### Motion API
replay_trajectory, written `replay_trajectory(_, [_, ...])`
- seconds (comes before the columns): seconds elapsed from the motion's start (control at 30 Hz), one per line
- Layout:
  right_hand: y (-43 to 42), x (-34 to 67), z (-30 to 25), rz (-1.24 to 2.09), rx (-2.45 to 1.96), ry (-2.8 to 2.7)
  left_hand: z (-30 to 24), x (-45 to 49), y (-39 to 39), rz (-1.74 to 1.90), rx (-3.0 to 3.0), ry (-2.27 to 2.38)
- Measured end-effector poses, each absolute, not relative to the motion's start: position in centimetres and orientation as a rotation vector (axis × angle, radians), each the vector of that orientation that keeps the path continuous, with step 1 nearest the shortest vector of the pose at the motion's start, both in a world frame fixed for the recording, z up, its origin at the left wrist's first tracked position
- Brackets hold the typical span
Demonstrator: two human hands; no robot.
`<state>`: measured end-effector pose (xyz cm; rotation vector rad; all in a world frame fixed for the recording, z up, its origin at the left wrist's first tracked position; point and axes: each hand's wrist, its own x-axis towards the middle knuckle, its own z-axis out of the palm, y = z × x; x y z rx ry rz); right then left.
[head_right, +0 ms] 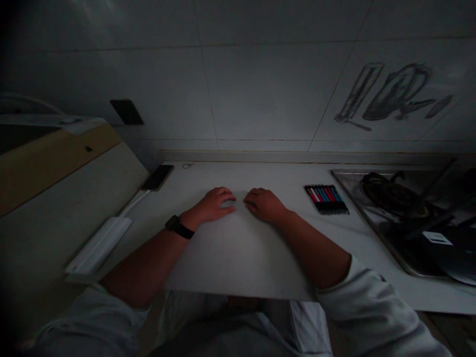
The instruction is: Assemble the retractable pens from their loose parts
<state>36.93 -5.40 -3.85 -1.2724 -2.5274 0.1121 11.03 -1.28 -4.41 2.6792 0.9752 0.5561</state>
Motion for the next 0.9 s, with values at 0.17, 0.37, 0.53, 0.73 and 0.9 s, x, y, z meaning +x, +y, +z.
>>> replay_trajectory(0.17, [-5.24, 37.0, -4.01, 0.11, -1.255, -2.529, -4.35, 10.96, -1.27, 0.565, 2.689, 0.955])
replay_trajectory(0.37, [-5.24, 37.01, -3.97, 0.117, -1.27, -2.527, -4.38, 10.88, -1.23, 0.544, 2.711, 0.943])
replay_trajectory(0.53, [-5.21, 37.08, -4.01, 0.125, -1.264, -2.529, -4.4, 10.88, -1.22, 0.551, 2.707, 0.945])
replay_trajectory(0.73, [-5.21, 37.07, -4.04, 0.11, -1.252, -2.524, -4.4, 10.86, -1.17, 0.546, 2.709, 0.934])
replay_trajectory(0.9, [-5.24, 37.01, -3.96, 0.101, -1.247, -2.533, -4.64, 10.84, -1.08, 0.546, 2.716, 0.938])
